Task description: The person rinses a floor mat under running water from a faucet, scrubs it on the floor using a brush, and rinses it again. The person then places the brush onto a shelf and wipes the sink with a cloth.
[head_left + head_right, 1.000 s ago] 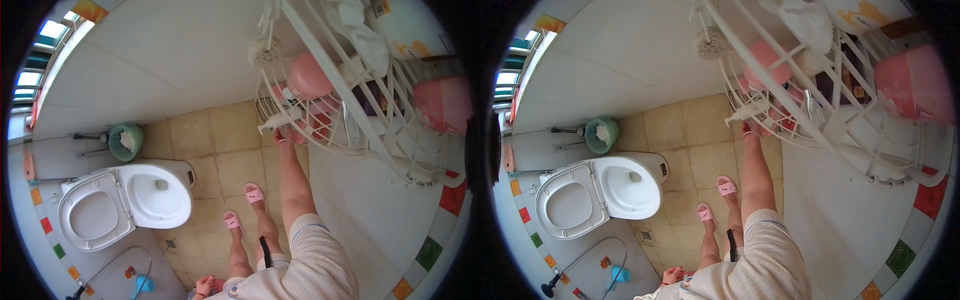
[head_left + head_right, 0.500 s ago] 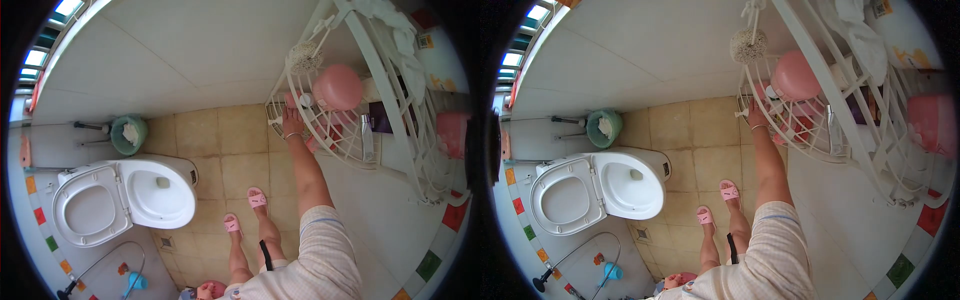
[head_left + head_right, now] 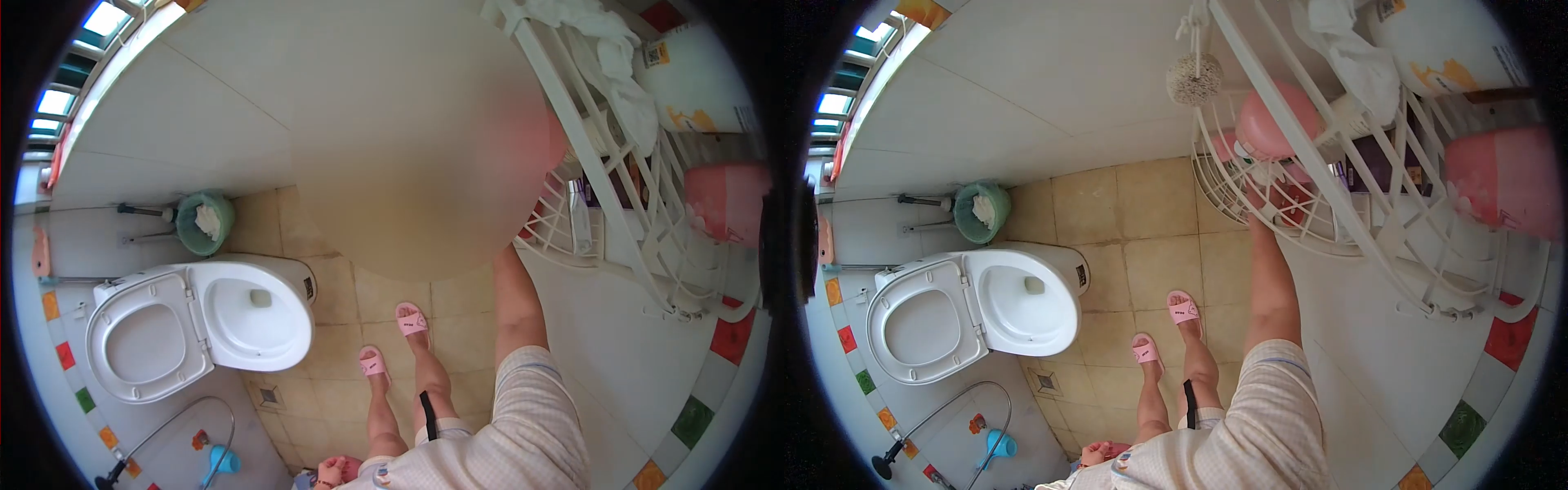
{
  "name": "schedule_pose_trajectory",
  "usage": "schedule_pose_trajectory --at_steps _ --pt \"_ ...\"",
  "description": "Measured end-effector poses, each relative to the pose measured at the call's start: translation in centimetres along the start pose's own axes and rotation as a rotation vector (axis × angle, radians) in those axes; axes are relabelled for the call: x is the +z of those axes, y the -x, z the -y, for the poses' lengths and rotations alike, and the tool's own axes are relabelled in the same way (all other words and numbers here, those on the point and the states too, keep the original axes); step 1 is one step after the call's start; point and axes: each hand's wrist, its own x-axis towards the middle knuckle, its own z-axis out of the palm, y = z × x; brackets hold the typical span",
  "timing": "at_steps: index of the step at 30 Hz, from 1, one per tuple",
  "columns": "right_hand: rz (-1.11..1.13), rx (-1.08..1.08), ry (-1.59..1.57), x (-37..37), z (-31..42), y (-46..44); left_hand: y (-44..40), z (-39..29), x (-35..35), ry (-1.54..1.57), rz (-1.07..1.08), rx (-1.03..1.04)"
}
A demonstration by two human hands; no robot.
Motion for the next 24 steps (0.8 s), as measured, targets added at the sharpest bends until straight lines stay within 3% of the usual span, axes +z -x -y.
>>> schedule_pose_trajectory --at_steps 10,17,18,19,20,22,23,24 --pt "-0.086 0.089 0.274 0.5 2.8 1.5 -0.2 2.7 -2.2 -0.011 0.007 0.058" --pt "0.235 0.163 0.815 -2.7 4.2 6.8 2.7 6.3 -1.8 0.020 -0.100 0.154" --pt "0.243 0.250 0.671 -3.8 3.7 8.6 2.8 7.6 -1.6 -0.039 -0.158 0.172" --pt "0.124 0.476 0.170 -5.1 1.2 9.7 2.1 9.6 -1.8 -0.007 -0.159 0.184" --pt "0.229 0.469 0.254 -7.5 -0.9 10.6 0.6 12.1 -2.1 -0.069 -0.190 0.198" --pt "0.420 -0.160 0.991 -12.6 -4.5 13.7 -0.3 13.9 -1.3 -0.081 -0.224 0.220" --pt "0.567 0.219 1.383 -11.8 1.2 16.4 -0.4 14.3 -0.8 -0.116 -0.279 0.205" --pt "0.662 0.296 1.385 -12.8 3.5 17.9 0.0 15.8 -0.4 -0.146 -0.336 0.175"
